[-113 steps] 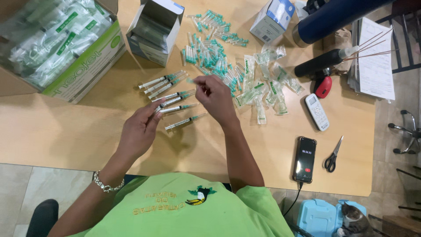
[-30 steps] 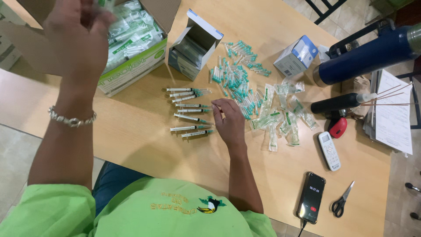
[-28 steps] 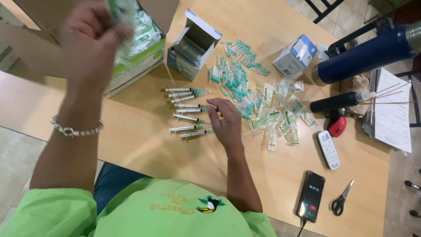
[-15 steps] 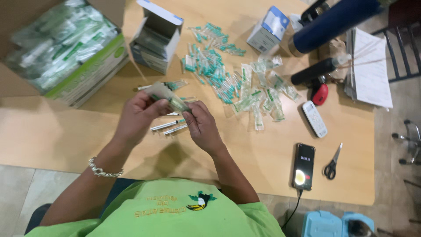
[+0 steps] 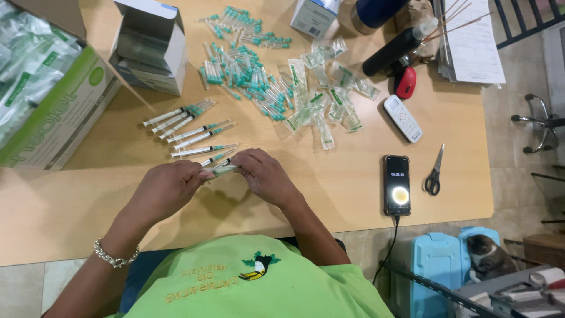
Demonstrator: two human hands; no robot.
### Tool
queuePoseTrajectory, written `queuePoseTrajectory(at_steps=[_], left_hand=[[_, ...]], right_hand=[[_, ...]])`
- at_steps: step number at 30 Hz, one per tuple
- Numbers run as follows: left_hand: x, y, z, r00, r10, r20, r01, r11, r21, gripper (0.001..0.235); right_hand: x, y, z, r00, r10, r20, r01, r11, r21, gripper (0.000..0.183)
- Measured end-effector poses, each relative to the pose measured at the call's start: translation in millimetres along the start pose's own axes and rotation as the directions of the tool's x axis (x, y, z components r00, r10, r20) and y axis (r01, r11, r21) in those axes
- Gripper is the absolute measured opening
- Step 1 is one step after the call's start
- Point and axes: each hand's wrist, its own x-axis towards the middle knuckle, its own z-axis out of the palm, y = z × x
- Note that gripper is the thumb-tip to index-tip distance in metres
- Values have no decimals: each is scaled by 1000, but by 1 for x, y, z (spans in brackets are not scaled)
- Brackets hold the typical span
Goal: The person repeatedly opens sealed syringe packages, removes the syringes, and attaches needles to the syringe barrels. The assembled syringes are placed in a row on the table while empty wrappers accumulate nearby.
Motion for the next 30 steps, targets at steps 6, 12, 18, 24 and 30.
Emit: queuePoseTrajectory(at_steps=[6, 12, 18, 24, 30], left_hand=[[11, -10, 38, 758, 536, -373, -142, 693, 707, 35], [20, -16, 42, 651, 686, -326, -189, 562, 805, 11], [17, 13, 49, 628, 712, -313, -431, 653, 623, 11], [18, -12, -19, 748, 436, -501, -452, 887, 96, 36], [9, -38, 14, 936, -95, -339, -282, 372, -884, 58]], right_hand=[[-10, -13, 1, 978, 205, -41, -206, 979, -4, 15], [-15, -27, 7, 959, 270, -89, -277, 957, -84, 17], [-3, -32, 3, 911, 411, -36, -411, 894, -179, 29], [13, -48, -14, 873, 488, 2, -486, 868, 105, 23], [21, -49, -15, 877, 481, -11, -441, 812, 382, 12]])
